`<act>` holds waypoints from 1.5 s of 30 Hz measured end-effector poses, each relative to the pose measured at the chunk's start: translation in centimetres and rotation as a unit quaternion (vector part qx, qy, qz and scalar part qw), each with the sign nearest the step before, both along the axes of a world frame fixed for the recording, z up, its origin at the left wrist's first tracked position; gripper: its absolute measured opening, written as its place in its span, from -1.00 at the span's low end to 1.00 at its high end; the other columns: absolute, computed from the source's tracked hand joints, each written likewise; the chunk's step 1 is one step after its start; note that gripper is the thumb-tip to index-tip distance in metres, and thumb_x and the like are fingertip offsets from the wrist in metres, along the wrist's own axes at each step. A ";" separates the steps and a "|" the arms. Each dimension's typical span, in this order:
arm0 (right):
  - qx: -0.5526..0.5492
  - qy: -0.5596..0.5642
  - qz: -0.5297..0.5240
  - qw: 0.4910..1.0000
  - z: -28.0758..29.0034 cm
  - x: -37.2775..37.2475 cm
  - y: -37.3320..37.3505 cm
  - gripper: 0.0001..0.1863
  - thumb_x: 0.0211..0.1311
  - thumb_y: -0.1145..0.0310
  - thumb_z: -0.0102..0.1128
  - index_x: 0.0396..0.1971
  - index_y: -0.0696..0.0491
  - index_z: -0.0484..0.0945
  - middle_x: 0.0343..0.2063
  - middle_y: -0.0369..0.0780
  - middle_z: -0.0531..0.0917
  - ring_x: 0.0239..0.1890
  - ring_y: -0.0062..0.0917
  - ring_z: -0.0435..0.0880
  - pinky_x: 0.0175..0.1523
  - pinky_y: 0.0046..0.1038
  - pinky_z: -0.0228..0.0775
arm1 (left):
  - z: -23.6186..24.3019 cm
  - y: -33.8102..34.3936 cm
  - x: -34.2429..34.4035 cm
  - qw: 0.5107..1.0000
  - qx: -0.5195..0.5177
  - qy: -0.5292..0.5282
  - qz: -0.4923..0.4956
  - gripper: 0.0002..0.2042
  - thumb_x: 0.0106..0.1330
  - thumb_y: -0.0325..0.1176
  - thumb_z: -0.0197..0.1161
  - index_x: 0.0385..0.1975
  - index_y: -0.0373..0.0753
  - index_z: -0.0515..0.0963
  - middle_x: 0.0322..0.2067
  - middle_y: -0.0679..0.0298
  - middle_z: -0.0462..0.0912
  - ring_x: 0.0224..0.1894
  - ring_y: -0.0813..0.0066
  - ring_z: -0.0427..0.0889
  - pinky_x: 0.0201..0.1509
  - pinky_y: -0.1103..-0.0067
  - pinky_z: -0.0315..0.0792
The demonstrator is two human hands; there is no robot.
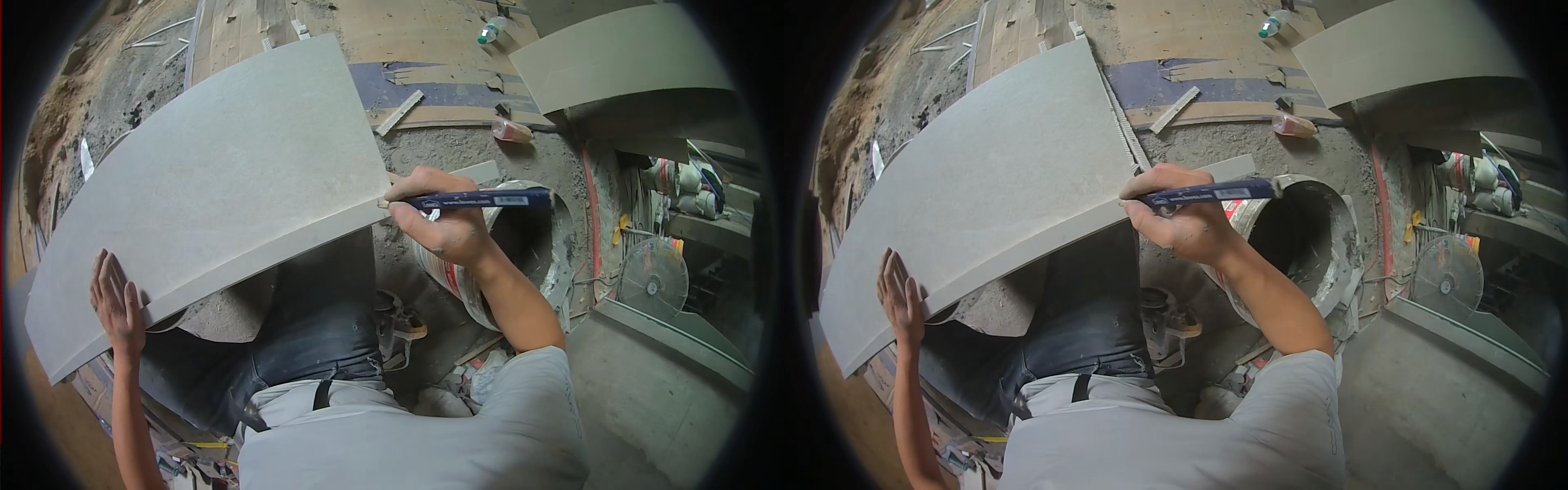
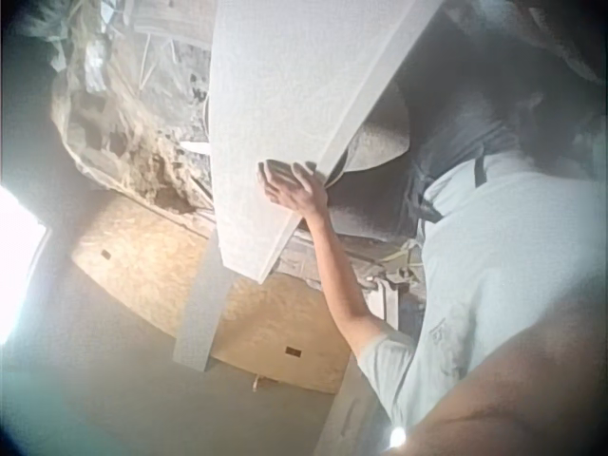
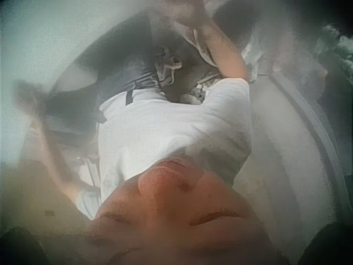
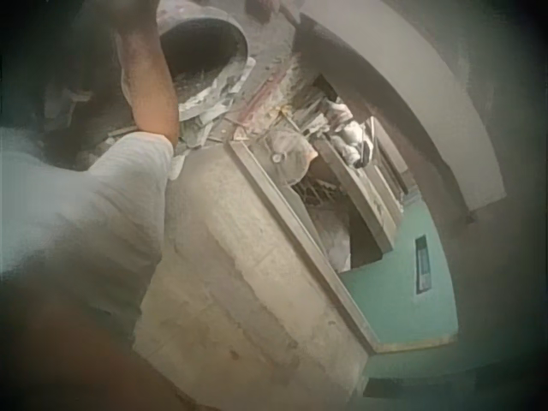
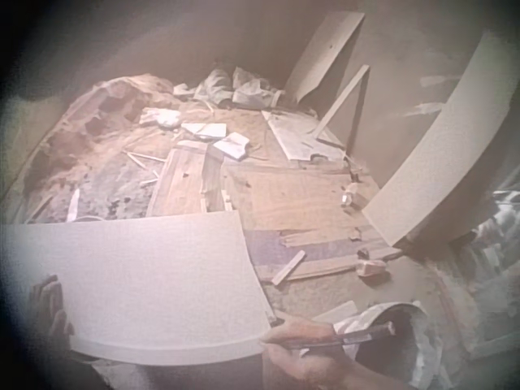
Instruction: Measure, mark, and cut a tile for installation in a bathroom renovation.
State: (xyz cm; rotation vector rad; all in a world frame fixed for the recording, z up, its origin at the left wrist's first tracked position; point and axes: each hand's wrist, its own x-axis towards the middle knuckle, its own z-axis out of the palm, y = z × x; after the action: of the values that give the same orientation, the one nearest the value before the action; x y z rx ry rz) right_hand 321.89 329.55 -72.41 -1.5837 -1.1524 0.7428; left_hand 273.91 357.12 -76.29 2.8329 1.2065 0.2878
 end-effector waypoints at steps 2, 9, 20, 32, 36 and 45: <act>0.007 -0.021 0.010 1.000 -0.4 0.1 0.1 -0.89 0.18 0.56 0.30 -0.29 0.21 0.68 -0.48 -0.27 0.64 -0.43 -0.67 0.55 -0.29 -0.58 0.36 | 0.0 0.0 0.2 1.000 -0.002 -0.003 0.001 -0.44 0.53 -0.18 0.04 0.43 -0.34 0.35 0.46 -0.05 0.34 0.53 0.00 0.25 0.60 0.23 0.01; -0.018 -0.038 0.010 0.999 -1.2 0.6 -1.4 -0.96 0.19 0.53 0.27 -0.39 0.17 0.60 -0.53 -0.33 0.59 -0.47 -0.75 0.49 -0.34 -0.59 0.32 | -0.4 0.2 0.1 1.000 -0.002 -0.006 -0.008 -0.44 0.55 -0.16 0.02 0.45 -0.34 0.34 0.47 -0.06 0.32 0.54 -0.01 0.23 0.60 0.23 0.00; 0.026 -0.093 0.048 0.994 -1.8 0.8 -1.1 -0.92 0.08 0.54 0.33 -0.42 0.12 0.60 -0.54 -0.29 0.57 -0.52 -0.64 0.48 -0.38 -0.52 0.31 | -0.8 0.4 -0.3 1.000 -0.009 -0.009 -0.007 -0.44 0.55 -0.15 0.01 0.45 -0.34 0.33 0.48 -0.05 0.31 0.55 0.01 0.22 0.61 0.23 -0.01; 0.029 -0.116 0.043 0.992 -2.0 0.7 -1.0 -0.91 0.01 0.54 0.33 -0.45 0.13 0.59 -0.56 -0.26 0.56 -0.53 -0.56 0.50 -0.40 -0.49 0.31 | -1.0 0.2 -0.4 1.000 -0.006 0.000 -0.001 -0.42 0.57 -0.08 -0.02 0.46 -0.33 0.33 0.48 -0.05 0.32 0.56 0.02 0.21 0.61 0.23 -0.01; 0.045 -0.121 0.042 0.991 -2.3 0.6 -1.1 -0.90 -0.03 0.56 0.31 -0.49 0.12 0.56 -0.57 -0.25 0.54 -0.55 -0.51 0.50 -0.41 -0.45 0.31 | -1.4 0.4 0.1 1.000 -0.010 -0.004 -0.006 -0.41 0.58 -0.05 -0.03 0.46 -0.32 0.33 0.48 -0.04 0.32 0.56 0.03 0.21 0.61 0.24 -0.02; 0.103 -0.180 0.045 0.977 -2.8 0.5 -0.8 -0.87 -0.09 0.60 0.31 -0.49 0.11 0.56 -0.58 -0.20 0.55 -0.54 -0.38 0.55 -0.41 -0.39 0.36 | -1.0 0.4 -0.5 1.000 -0.005 0.012 -0.003 -0.40 0.58 -0.03 -0.03 0.47 -0.31 0.32 0.49 -0.03 0.31 0.56 0.03 0.20 0.61 0.24 -0.03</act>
State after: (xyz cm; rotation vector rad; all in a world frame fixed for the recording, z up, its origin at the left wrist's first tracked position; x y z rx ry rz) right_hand 322.37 328.71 -75.21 -1.5351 -1.5204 0.3826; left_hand 273.38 357.57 -77.33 2.8398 1.2010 0.2474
